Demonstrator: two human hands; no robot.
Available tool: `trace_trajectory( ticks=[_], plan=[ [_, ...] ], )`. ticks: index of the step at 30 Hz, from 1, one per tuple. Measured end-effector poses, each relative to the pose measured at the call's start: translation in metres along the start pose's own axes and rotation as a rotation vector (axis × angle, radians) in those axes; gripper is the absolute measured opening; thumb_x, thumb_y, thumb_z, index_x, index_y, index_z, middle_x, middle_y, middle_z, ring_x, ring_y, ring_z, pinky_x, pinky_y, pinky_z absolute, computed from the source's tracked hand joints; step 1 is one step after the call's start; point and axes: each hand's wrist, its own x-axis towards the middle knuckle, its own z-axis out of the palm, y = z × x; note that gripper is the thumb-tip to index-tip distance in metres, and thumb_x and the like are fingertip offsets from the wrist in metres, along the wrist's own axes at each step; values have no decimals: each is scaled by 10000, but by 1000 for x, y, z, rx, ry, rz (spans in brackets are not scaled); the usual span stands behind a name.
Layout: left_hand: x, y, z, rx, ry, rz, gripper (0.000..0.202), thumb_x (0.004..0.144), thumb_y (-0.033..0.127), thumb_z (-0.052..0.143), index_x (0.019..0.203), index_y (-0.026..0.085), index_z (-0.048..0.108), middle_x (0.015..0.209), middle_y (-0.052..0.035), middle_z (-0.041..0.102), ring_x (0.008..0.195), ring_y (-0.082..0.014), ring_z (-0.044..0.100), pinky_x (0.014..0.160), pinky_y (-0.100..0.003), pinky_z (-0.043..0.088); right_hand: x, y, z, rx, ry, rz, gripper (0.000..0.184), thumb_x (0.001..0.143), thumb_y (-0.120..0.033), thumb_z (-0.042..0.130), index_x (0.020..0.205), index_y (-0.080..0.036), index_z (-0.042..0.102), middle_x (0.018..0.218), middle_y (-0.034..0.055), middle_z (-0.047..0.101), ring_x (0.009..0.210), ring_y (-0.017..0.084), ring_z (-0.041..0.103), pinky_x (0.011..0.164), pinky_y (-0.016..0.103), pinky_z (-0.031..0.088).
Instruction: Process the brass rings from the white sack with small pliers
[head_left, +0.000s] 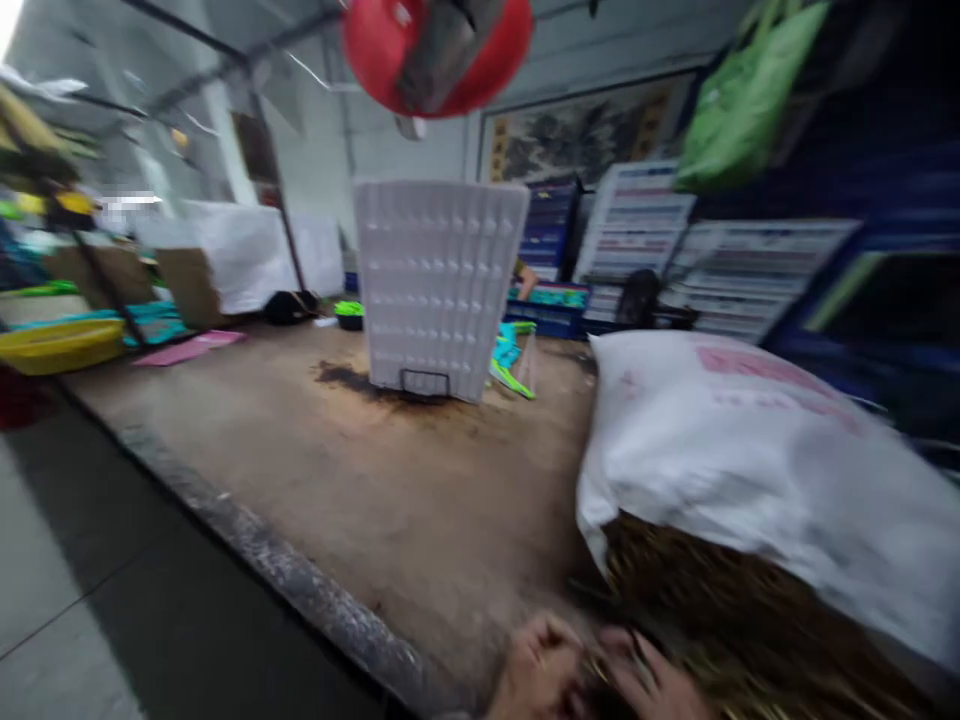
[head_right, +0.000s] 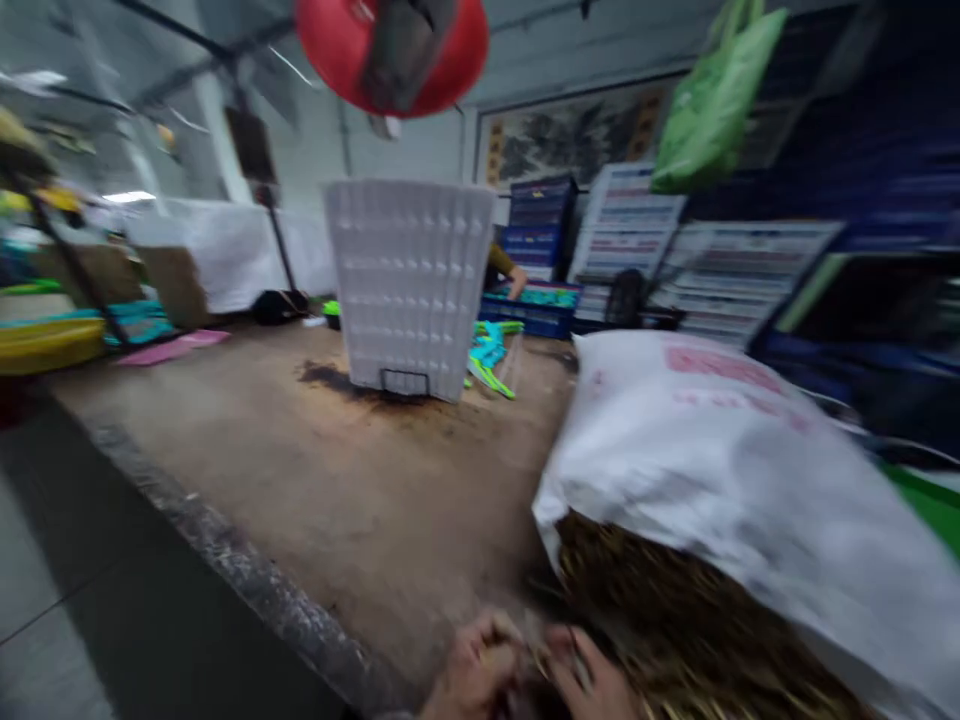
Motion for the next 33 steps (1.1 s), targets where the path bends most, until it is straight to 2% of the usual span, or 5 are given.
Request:
trace_trajectory(
  ticks=[4, 11, 20, 25, 33],
  plan=[
    [-16, 1, 5, 329, -15, 273, 262, 789, 350, 524, 927, 151, 625, 678, 7, 589, 619, -100, 520, 601, -206, 403, -16, -18, -4, 460, -161, 245, 286, 659, -454, 566, 769, -196, 508, 507, -71, 474, 381, 58, 384, 379, 177, 298],
    [-17, 9, 4, 392, -118, 306, 221, 782, 299, 538, 886, 149, 663, 822, -59, 654, 785, -172, 562, 743, -255, 416, -30, -35, -3, 862, -389, 372, 355, 652, -444, 614, 817, -200, 415, 562, -107, 441, 323, -6, 195, 321, 139, 160],
    [-18, 11, 11, 315, -41, 173, 217, 708, 342, 617, 628, 141, 613, 561, 11, 541, 527, -93, 449, 518, -187, 357, -24, -29, 2, 353, -172, 133, 294, 730, -443, 532, 644, -169, 468, 515, -65, 444, 438, 50, 345, 408, 170, 262],
    [-20, 14, 12, 268, -101, -94, 325, 723, 473, 559, 657, 155, 529, 492, 61, 446, 354, -39, 320, 338, -158, 234, -27, -31, 1, 345, -161, 130, 230, 761, -373, 481, 651, -170, 483, 517, -59, 456, 454, 63, 356, 444, 182, 283],
    [-24, 7, 12, 83, -170, -117, 315, 757, 478, 527, 727, 168, 479, 549, 63, 464, 369, -27, 333, 331, -138, 237, -30, -28, -4, 306, -147, 85, 297, 821, -367, 382, 627, -173, 496, 500, -46, 459, 444, 77, 381, 453, 188, 284]
  ],
)
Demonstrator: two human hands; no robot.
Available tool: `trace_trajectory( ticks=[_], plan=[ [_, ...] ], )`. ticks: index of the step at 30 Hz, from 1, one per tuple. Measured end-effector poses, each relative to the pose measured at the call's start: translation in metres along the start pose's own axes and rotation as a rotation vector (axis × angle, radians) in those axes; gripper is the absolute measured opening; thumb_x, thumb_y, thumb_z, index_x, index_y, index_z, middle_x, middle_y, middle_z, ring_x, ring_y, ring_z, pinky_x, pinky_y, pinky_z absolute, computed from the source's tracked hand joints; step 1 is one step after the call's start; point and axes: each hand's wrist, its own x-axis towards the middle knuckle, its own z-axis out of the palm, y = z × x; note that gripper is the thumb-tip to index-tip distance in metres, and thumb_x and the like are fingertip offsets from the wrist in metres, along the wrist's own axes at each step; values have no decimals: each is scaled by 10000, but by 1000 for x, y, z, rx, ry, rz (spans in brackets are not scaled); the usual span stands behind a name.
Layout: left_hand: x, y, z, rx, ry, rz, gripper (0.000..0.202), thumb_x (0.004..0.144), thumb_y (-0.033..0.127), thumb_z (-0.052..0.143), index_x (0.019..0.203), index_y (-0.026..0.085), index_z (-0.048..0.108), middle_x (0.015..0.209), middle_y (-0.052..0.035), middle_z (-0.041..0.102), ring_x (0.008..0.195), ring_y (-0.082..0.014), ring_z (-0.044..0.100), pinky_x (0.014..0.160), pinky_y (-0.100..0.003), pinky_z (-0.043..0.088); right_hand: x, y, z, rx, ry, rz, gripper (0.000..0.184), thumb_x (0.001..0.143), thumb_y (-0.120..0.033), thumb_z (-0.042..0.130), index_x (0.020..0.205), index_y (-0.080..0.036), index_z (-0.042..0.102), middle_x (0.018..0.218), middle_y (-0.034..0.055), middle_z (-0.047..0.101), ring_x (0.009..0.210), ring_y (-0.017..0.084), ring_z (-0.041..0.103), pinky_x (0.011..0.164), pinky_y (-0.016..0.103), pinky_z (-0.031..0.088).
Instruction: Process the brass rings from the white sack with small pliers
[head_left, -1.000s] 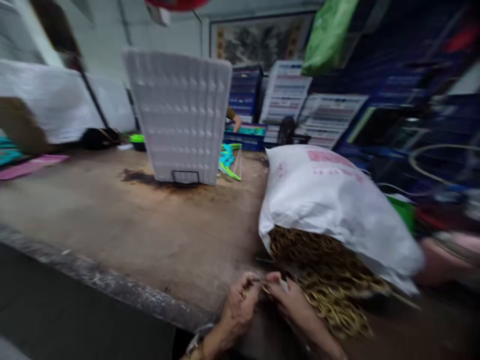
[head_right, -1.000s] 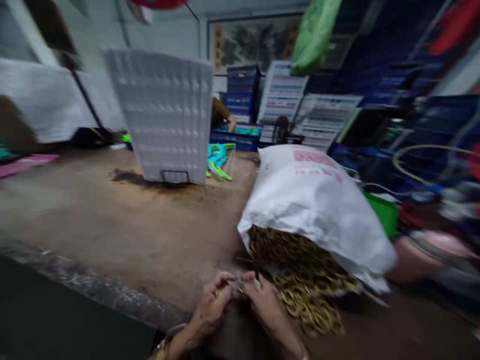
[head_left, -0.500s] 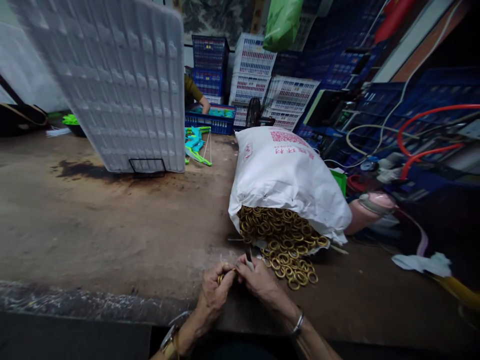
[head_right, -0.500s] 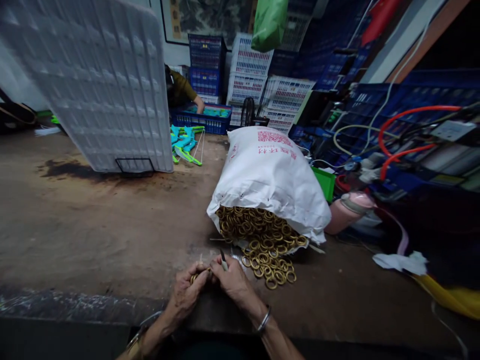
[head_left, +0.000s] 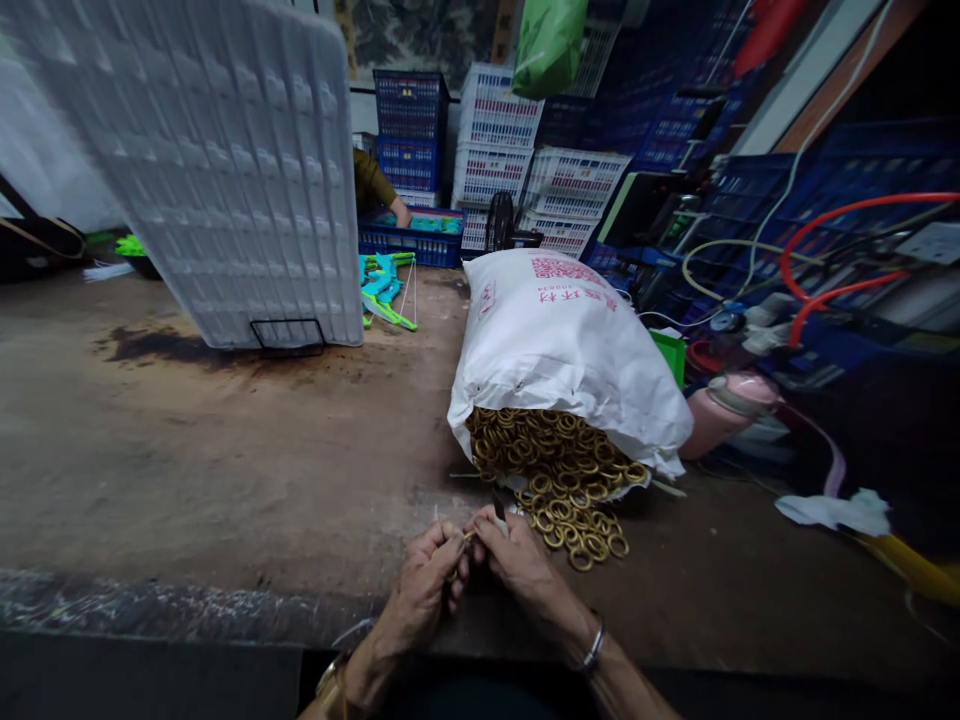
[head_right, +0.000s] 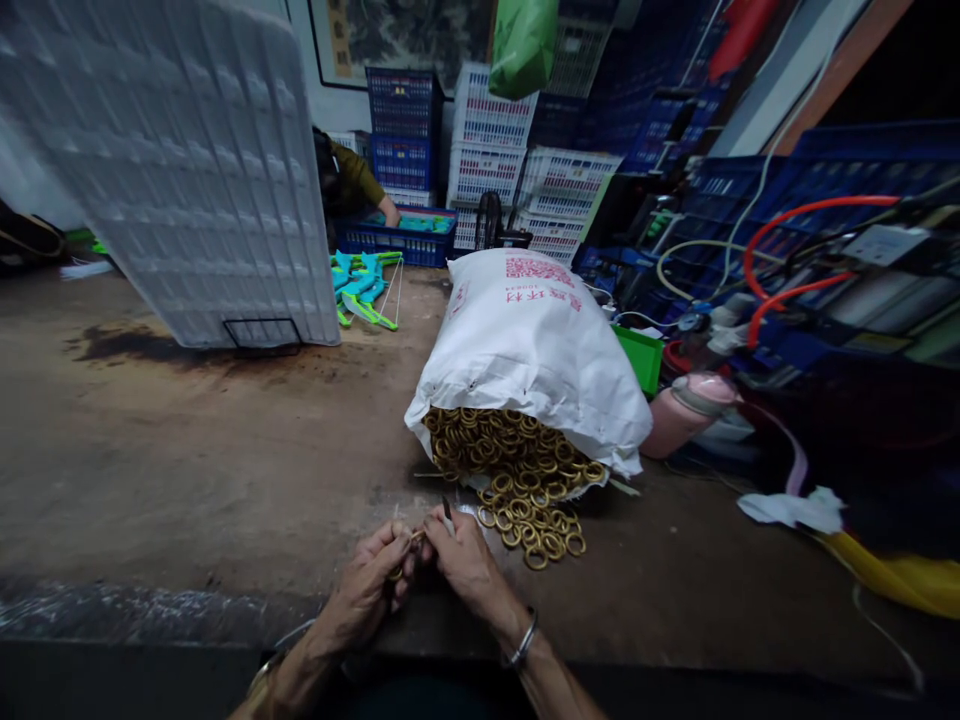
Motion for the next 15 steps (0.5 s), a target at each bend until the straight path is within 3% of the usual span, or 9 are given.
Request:
trace_trajectory(
  ticks=[3, 7, 10, 15],
  plan=[
    [0, -2, 2, -22, 16, 3, 306, 752, 474, 540, 728, 184, 446, 549, 68, 474, 370, -28, 346, 334, -135, 234, -7, -2, -3, -272, 66, -84, 225, 819, -258, 355, 711, -171, 531, 569, -16, 517, 540, 109, 463, 535, 205, 318],
    [1, -2, 4, -8, 30, 15, 341, 716, 495, 574, 708, 187, 428, 530, 72, 477, 375, -27, 362, 365, -141, 256, -19, -3, -5, -670, 1, -174, 239, 684, -73, 375, 803, -186, 549, 686, 14, 593, 632, 134, 515, 584, 220, 299],
    [2, -2, 6, 41, 55, 14, 370, 683, 518, 593, 701, 192, 418, 508, 78, 471, 359, -29, 362, 357, -144, 250, -24, -3, -5, -789, -24, -152, 368, 618, -30, 367, 896, -188, 548, 746, 26, 621, 683, 148, 543, 607, 223, 295],
    [2, -2, 9, 175, 101, 75, 385, 693, 536, 564, 640, 184, 416, 496, 73, 459, 337, -28, 346, 322, -140, 244, -27, -5, -6, -857, 13, -121, 406, 613, -19, 358, 939, -178, 541, 799, 44, 625, 736, 156, 548, 643, 227, 299]
  ],
)
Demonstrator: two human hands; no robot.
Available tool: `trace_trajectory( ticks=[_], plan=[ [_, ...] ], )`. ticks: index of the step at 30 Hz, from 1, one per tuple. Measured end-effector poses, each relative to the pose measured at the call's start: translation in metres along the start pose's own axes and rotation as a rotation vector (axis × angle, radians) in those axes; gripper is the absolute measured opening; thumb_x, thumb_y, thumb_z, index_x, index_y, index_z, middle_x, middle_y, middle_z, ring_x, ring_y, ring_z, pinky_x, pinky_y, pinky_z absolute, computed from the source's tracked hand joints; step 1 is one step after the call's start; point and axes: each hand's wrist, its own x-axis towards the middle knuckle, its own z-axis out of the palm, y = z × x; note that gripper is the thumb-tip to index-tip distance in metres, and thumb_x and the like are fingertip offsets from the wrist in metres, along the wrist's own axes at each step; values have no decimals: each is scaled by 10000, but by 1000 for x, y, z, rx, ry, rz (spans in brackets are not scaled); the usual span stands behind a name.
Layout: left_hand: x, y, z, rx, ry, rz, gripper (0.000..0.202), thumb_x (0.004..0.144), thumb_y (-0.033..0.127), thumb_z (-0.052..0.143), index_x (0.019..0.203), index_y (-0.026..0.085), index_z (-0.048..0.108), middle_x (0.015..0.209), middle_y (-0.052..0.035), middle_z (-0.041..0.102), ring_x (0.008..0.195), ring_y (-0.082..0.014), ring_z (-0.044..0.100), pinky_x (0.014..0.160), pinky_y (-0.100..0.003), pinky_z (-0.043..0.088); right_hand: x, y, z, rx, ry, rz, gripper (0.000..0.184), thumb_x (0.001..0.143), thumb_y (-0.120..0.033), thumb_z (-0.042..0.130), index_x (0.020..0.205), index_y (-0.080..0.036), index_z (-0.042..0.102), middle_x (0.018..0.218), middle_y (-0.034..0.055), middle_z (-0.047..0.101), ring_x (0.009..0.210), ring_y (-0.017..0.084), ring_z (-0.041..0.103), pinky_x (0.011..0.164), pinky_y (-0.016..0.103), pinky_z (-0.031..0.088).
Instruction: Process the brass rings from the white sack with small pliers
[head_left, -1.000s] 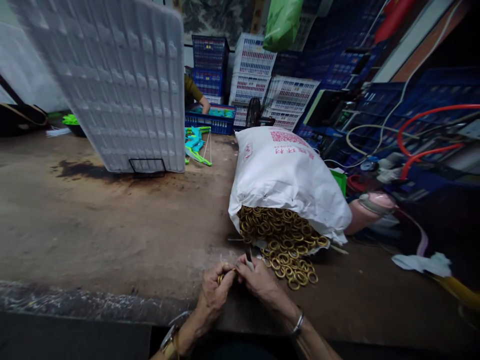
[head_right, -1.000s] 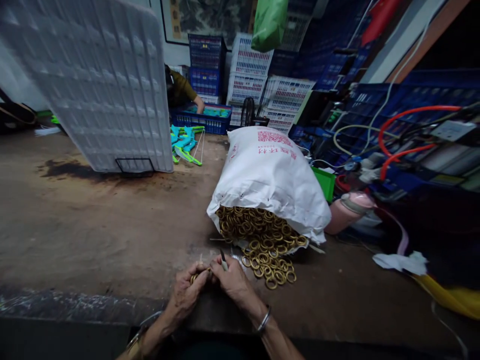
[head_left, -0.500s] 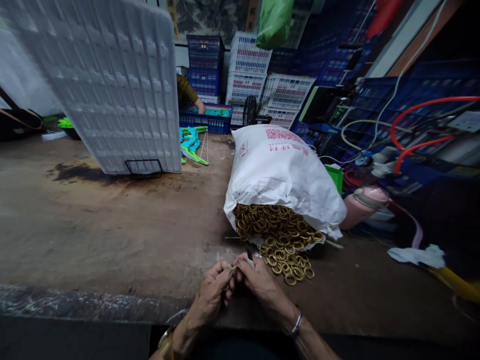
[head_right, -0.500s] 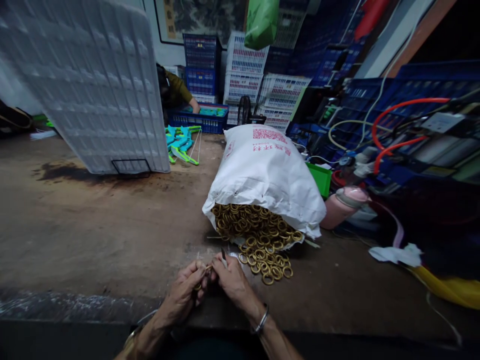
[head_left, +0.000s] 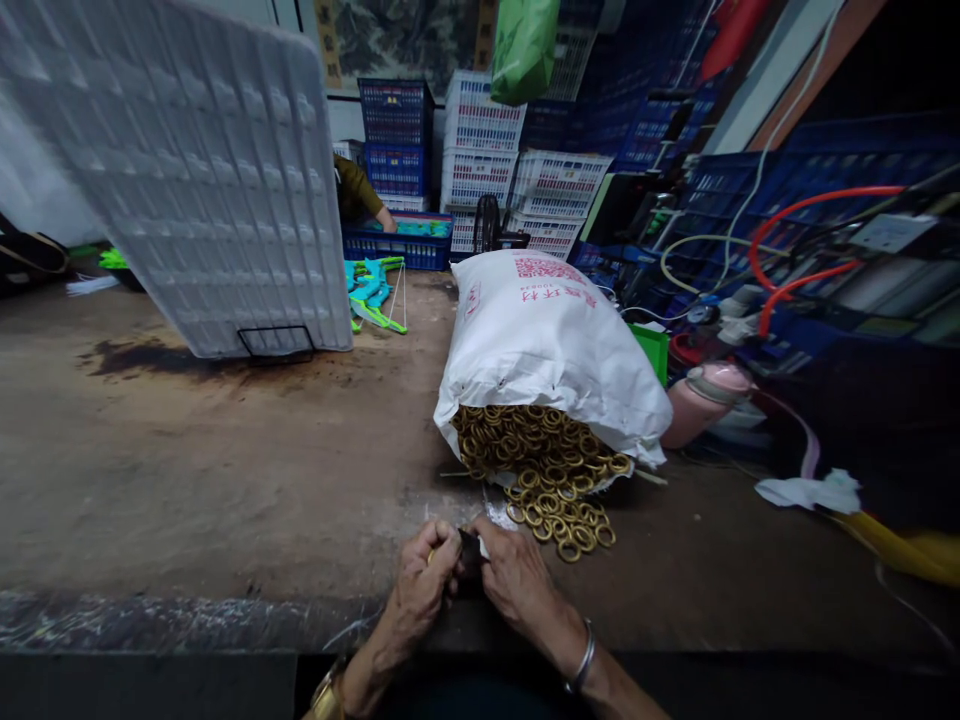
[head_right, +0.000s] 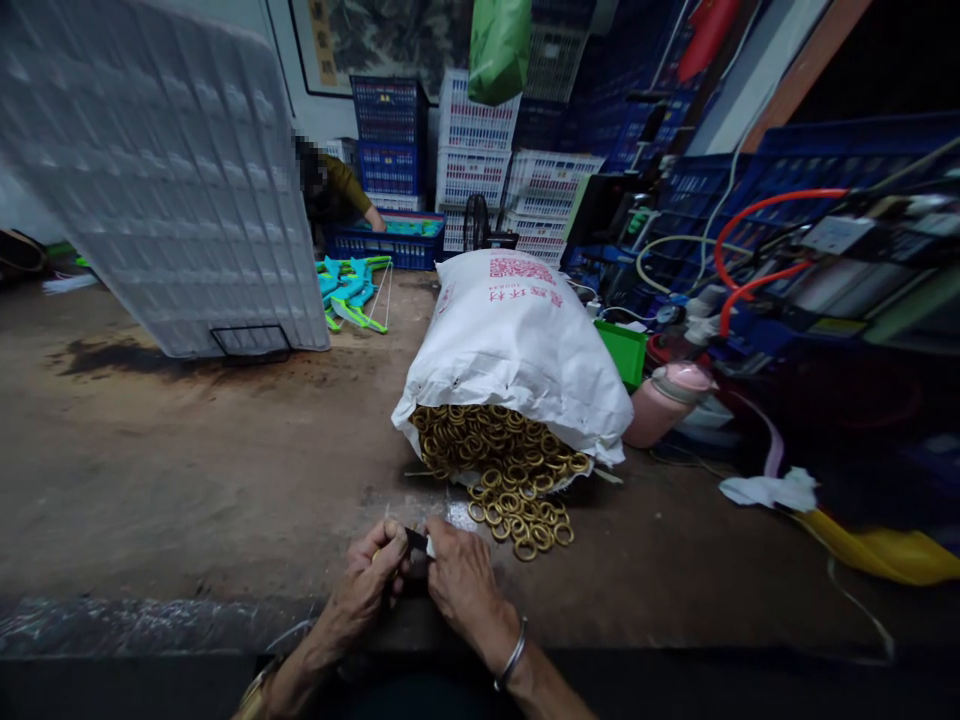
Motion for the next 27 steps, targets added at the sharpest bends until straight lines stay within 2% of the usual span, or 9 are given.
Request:
trace_trajectory(
  ticks=[4, 7, 11, 15, 18, 21, 25, 27],
  plan=[
    [-5, 2, 2, 20, -23, -1, 365, 711, 513, 557, 640, 177, 433, 492, 71, 453, 344, -27, 342, 325, -134, 256, -2, 2, -2, -30, -21, -7, 372, 627, -19, 365, 921, -170, 537, 766, 43, 624, 702, 155, 546, 601, 231, 287],
    [-12, 5, 4, -6, -97, -62, 340, 705, 484, 585, 652, 177, 448, 509, 62, 483, 356, -28, 363, 333, -130, 274, -4, 15, -1, -70, -15, 23, 303, 664, -47, 389, 906, -160, 530, 721, 40, 620, 652, 155, 542, 559, 236, 268],
    [-16, 10, 9, -198, -183, -118, 323, 696, 466, 607, 672, 183, 454, 518, 61, 489, 346, -28, 347, 316, -133, 255, -6, 38, 2, -111, 111, 152, 269, 706, -46, 398, 912, -168, 523, 744, 42, 630, 663, 148, 558, 568, 236, 263],
    [-13, 13, 13, -319, -215, -130, 296, 737, 436, 577, 712, 145, 529, 602, 17, 515, 415, -40, 387, 348, -149, 306, -6, 49, 2, -135, 208, 231, 225, 762, -87, 426, 945, -191, 504, 773, 32, 639, 712, 156, 581, 592, 237, 266],
    [-12, 12, 12, -352, -202, -119, 269, 755, 397, 571, 721, 131, 549, 700, -20, 559, 469, -53, 438, 364, -156, 329, -3, 48, 1, -191, 186, 250, 186, 778, -101, 442, 930, -185, 508, 810, 47, 649, 730, 161, 589, 587, 241, 260],
    [-11, 10, 9, -425, -192, -128, 176, 774, 327, 558, 754, 153, 541, 744, -18, 575, 490, -63, 472, 371, -159, 340, 2, 44, 1, -224, 156, 272, 191, 799, -80, 402, 915, -174, 520, 797, 60, 656, 715, 168, 598, 574, 254, 259],
    [-7, 4, 3, -561, -186, -226, 172, 765, 267, 564, 897, 157, 564, 707, -8, 574, 513, -75, 510, 380, -153, 344, 6, 41, 4, -266, 161, 299, 234, 823, -75, 365, 977, -154, 522, 846, 95, 653, 745, 197, 602, 602, 278, 283],
    [-4, 1, 0, -623, -157, -279, 160, 744, 252, 590, 854, 136, 578, 702, -16, 580, 534, -80, 529, 392, -152, 358, 6, 42, 7, -287, 175, 289, 265, 814, -58, 363, 1018, -141, 511, 870, 109, 647, 756, 204, 597, 620, 286, 292]
  ],
)
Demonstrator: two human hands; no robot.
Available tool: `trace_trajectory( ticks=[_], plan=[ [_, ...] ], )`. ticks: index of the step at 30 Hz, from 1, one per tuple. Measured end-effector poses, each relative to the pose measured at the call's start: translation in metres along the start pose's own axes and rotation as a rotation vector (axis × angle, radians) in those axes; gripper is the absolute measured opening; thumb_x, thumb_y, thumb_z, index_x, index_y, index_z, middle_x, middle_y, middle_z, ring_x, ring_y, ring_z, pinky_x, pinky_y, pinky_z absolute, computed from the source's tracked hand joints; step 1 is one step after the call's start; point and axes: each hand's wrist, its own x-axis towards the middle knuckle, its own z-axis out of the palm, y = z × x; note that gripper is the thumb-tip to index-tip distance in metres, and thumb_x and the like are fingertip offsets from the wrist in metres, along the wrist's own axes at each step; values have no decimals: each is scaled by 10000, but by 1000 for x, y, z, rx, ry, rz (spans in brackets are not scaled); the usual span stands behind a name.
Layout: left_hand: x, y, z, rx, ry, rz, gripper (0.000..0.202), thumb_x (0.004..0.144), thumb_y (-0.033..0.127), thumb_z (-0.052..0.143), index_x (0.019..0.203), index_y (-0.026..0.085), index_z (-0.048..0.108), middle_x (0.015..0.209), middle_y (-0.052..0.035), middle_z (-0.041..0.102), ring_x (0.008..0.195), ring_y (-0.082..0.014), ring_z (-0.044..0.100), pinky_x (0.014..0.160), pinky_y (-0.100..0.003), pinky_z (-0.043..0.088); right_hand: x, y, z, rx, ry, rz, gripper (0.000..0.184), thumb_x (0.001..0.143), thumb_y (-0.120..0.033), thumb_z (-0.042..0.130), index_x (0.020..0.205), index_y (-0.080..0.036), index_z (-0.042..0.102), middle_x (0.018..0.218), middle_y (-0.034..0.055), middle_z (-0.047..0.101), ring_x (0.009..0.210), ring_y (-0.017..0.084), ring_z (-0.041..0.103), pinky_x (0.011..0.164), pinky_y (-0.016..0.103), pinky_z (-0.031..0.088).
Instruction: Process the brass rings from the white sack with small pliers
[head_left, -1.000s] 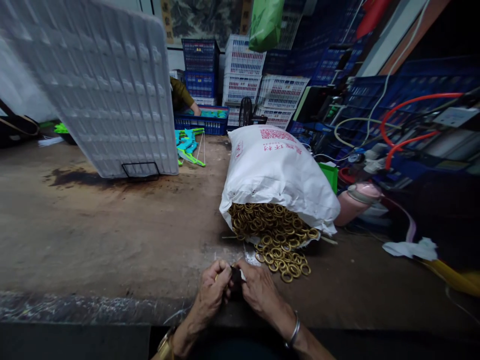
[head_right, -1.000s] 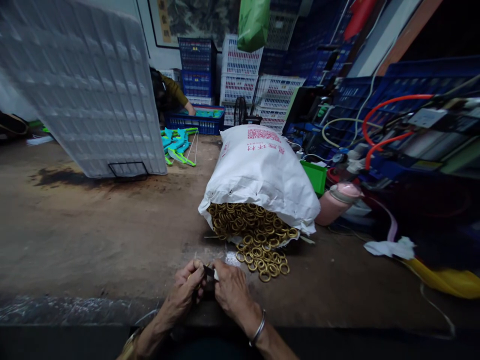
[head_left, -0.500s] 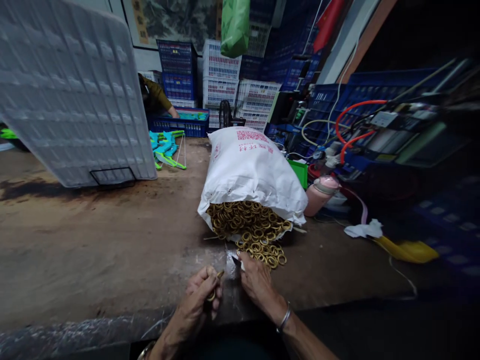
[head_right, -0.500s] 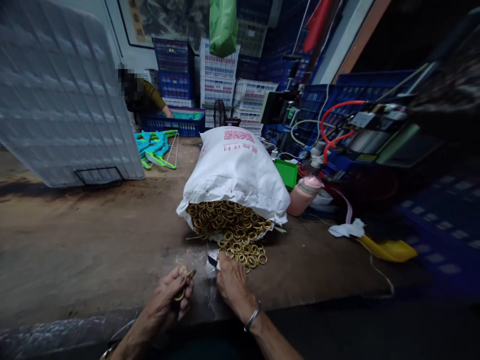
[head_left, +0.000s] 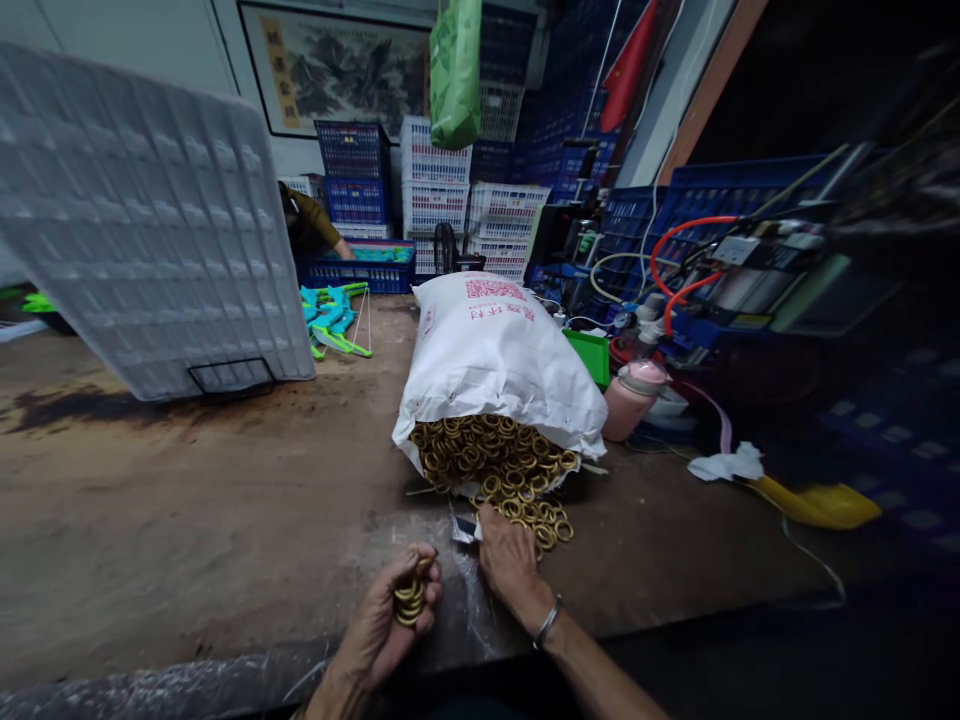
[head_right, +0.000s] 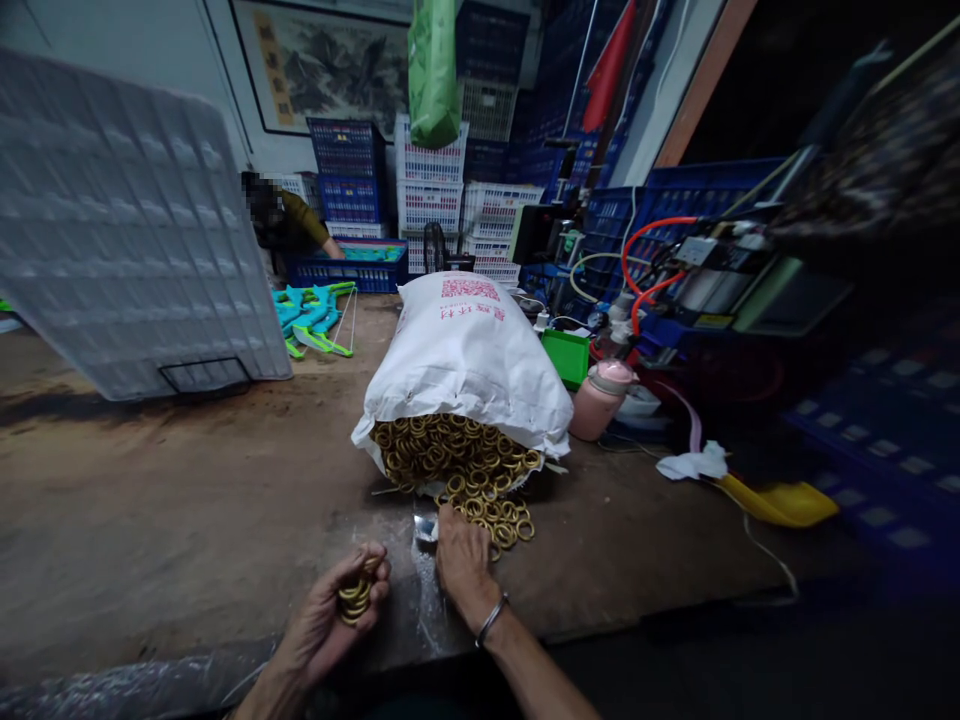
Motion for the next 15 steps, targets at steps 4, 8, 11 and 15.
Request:
trace_trajectory(
  ticks=[4, 8, 11, 15],
  plan=[
    [4, 0, -3, -46, 117, -22, 122, 689, 198, 646, 720, 117, 560, 714, -38, 606, 589, -101, 575, 404, -148, 374, -2, 4, 4, 48, 22, -33, 258, 780, -41, 385, 987, -124, 515, 859, 111, 639, 763, 196, 581, 626, 278, 291],
    [9, -1, 0, 87, 168, 79, 191, 650, 239, 680, 691, 143, 519, 644, 2, 580, 542, -92, 554, 372, -145, 348, 0, 0, -3, 306, -10, -54, 131, 800, -137, 411, 837, -163, 533, 727, 44, 607, 673, 148, 539, 585, 240, 283],
    [14, -3, 1, 332, 193, 206, 260, 654, 325, 668, 808, 169, 528, 543, 52, 524, 439, -76, 483, 330, -140, 307, 2, -9, -10, 625, -99, -99, 191, 825, -251, 385, 690, -176, 497, 619, -8, 518, 597, 116, 461, 549, 217, 284],
    [16, -4, -2, 610, 203, 258, 356, 713, 414, 587, 960, 163, 538, 464, 68, 500, 350, -61, 391, 328, -148, 284, 2, -18, -14, 1011, -229, -128, 173, 773, -301, 431, 654, -180, 466, 566, -50, 427, 552, 96, 388, 528, 207, 295]
  ],
)
